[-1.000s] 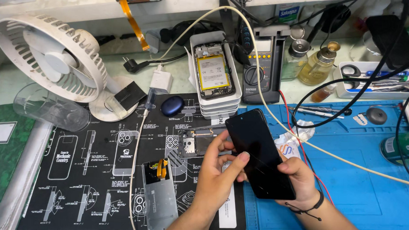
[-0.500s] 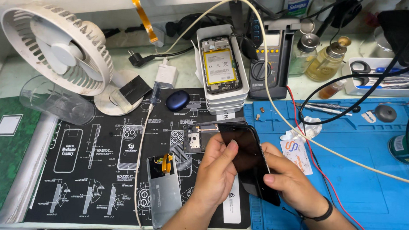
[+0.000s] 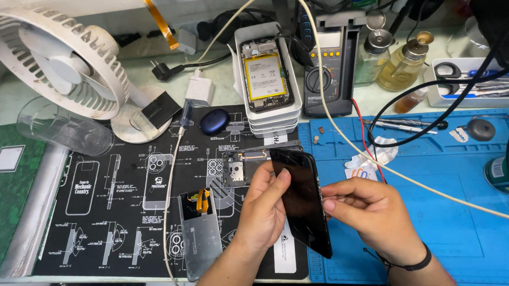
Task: The person reassembles a smartphone by connecting internal ribbon cables and placing the back cover. They then power on the device and interact with the touchscreen to confirm functionality.
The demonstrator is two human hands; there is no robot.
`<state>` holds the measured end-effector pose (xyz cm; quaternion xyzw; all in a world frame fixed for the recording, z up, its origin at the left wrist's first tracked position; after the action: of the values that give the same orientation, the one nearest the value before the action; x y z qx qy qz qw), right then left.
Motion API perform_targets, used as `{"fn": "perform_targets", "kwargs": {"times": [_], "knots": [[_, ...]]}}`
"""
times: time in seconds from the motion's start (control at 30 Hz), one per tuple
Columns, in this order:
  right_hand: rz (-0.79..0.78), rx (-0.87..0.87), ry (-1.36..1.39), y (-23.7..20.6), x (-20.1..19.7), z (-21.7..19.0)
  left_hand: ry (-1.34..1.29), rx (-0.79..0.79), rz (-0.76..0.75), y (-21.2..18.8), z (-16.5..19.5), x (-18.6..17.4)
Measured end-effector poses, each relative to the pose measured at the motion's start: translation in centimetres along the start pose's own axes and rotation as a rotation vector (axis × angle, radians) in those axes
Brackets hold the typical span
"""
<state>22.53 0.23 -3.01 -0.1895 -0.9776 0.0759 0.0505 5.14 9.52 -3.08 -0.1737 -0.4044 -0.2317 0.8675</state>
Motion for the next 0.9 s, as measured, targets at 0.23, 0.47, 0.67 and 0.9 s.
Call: {"fn": "perform_targets", "kwargs": {"times": [0.23,0.47,0.67,0.9], "knots": [[0.015,0.024,0.000,-0.2,-0.2,0.4,0.054,0.021,-0.015,-0.1,-0.3,-0.1],[0.002,0.000,0.024,-0.3,-0.2,0.6,0.089,0.031,-0.011,-0.1,-0.3,-0.2],[-0.001,0.013,0.010,-0.3,-0.1,0.6,0.139,0.023,0.005,0.0,-0.3,-0.2],[-0.083,-0.067,0.064,0.2,0.2,-0.6,0.173,0.126,0.086,0.4,-0.1,-0.4]]}}
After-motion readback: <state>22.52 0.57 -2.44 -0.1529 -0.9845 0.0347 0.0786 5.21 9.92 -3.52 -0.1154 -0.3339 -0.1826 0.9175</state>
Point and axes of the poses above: each hand's wrist, its own y-axis towards the middle knuckle, its own x-axis out of the palm, z = x × y, the point moved 3 cm from there along y, towards the middle knuckle, and after that the axes turned 5 degrees about z, right-handed, at the moved point
